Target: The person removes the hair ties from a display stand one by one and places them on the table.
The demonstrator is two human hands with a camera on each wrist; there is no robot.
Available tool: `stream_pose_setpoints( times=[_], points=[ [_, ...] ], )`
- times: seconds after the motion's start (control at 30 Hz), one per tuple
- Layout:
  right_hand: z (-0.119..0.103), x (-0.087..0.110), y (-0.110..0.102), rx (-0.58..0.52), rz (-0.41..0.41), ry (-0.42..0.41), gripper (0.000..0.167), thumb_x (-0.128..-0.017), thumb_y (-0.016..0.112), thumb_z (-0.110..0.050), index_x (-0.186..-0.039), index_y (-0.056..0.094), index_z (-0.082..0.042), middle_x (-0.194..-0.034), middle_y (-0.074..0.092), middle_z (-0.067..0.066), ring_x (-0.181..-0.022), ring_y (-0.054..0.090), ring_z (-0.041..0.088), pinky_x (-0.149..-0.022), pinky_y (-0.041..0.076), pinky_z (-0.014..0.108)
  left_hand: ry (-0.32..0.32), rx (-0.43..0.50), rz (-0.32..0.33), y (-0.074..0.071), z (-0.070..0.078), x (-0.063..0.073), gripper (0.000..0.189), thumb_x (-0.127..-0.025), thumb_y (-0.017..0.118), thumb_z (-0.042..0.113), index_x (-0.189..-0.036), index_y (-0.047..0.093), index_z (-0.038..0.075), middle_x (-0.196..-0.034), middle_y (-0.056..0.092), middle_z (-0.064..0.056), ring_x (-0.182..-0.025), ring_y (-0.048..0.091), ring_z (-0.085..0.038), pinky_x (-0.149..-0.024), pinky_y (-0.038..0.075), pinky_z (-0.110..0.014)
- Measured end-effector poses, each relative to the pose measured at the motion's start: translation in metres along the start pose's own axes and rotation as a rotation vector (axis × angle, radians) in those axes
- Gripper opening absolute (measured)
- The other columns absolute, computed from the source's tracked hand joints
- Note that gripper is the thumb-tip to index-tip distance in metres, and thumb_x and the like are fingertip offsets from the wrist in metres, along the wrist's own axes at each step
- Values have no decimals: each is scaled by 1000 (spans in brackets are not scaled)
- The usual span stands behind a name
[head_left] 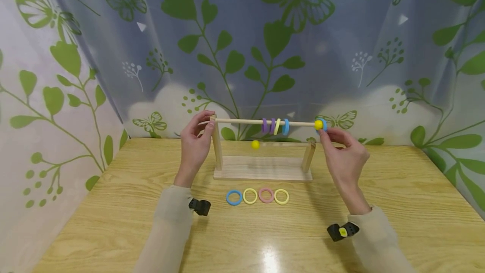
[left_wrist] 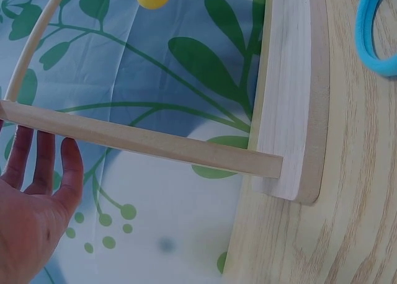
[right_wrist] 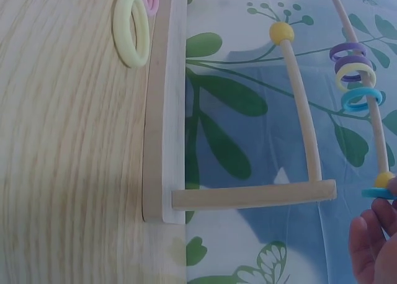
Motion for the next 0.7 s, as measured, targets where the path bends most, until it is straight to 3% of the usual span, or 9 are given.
stream_pose_setpoints(
  times=[0.3,0.7],
  points=[
    [2,0,-6,5,0,-7,15,-88,81,-14,-97,80,-3,-89,78,21,-74,63,-15,-63,49,3,9,1,-4,0,-1,0,25,-101,61,4,-124,68,2,-114,67,-14,-96,67,-9,-76,57,-19],
    [5,0,-14,38,-5,-6,18,-88,81,-15,-97,80,-1,-90,78,21,-74,63,-16,-62,49,4,6,7,-2,0,-1,-1,24,-100,62,5,-124,69,3,-113,67,-13,-96,68,-10,-77,57,-18]
  ],
)
Point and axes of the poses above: each hand's wrist, its own x-axis away from the middle knuckle, its own y-axis out of the palm, z = x × y, the point moved 2 cm from there along -x, towards the middle knuckle
